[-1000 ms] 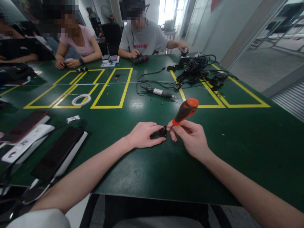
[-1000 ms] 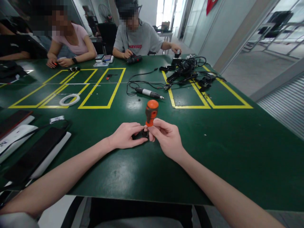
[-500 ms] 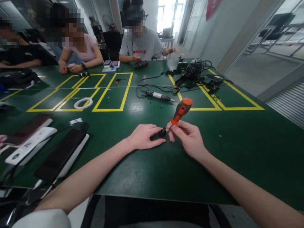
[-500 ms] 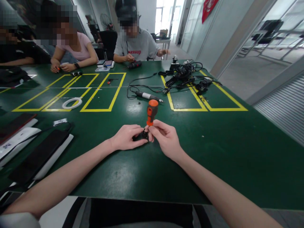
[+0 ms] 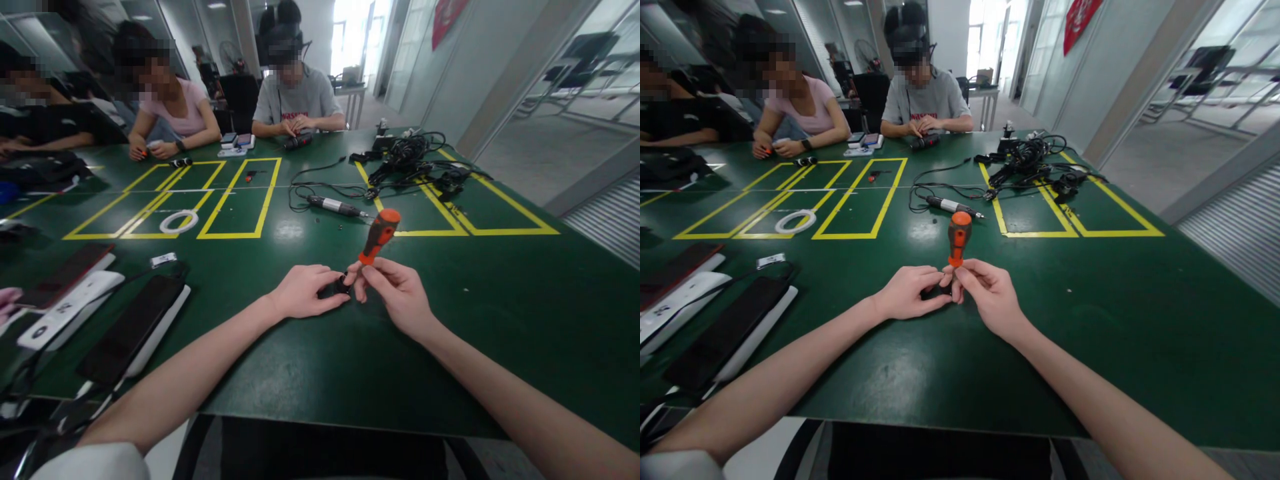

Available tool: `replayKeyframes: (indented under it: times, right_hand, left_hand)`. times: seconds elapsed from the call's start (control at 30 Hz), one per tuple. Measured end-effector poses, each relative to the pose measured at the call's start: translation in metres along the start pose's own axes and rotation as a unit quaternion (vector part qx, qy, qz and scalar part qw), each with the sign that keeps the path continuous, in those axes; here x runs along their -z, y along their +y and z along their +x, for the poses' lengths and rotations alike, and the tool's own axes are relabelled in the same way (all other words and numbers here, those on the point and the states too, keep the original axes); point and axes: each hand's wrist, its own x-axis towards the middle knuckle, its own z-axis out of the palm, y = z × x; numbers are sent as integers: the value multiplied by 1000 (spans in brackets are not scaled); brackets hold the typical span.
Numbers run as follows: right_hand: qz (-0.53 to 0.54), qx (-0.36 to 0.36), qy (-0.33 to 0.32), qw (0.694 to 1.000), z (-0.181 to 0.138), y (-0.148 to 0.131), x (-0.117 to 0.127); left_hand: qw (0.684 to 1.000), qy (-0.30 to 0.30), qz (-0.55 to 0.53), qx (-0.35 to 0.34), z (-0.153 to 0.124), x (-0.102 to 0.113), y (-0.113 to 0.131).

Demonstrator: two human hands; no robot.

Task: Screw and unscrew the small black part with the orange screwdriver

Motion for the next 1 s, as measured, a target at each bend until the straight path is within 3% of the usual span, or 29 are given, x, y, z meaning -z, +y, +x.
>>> replayKeyframes:
  times: [0.3,0.5,0.7,0.8,1.0]
  right_hand:
    - [-43,19,21,999,0,-3,2]
    - [-7,1,20,1000,1,-2,2]
    - [-70,40,106,991,8,-1,15]
    - [-223,78,142,961,14,4,28]
    - [-472,103,76,873,28,27,56]
  left_hand:
    - [1000,-1,7,4,1,1,2]
    - [1000,3,7,-3,1,1,2]
    - [1000,-3,11,1,2,0,3]
    - [1000,-3,11,-1,2,-1,2]
    - [1000,-9,10,-6,4,-3,2]
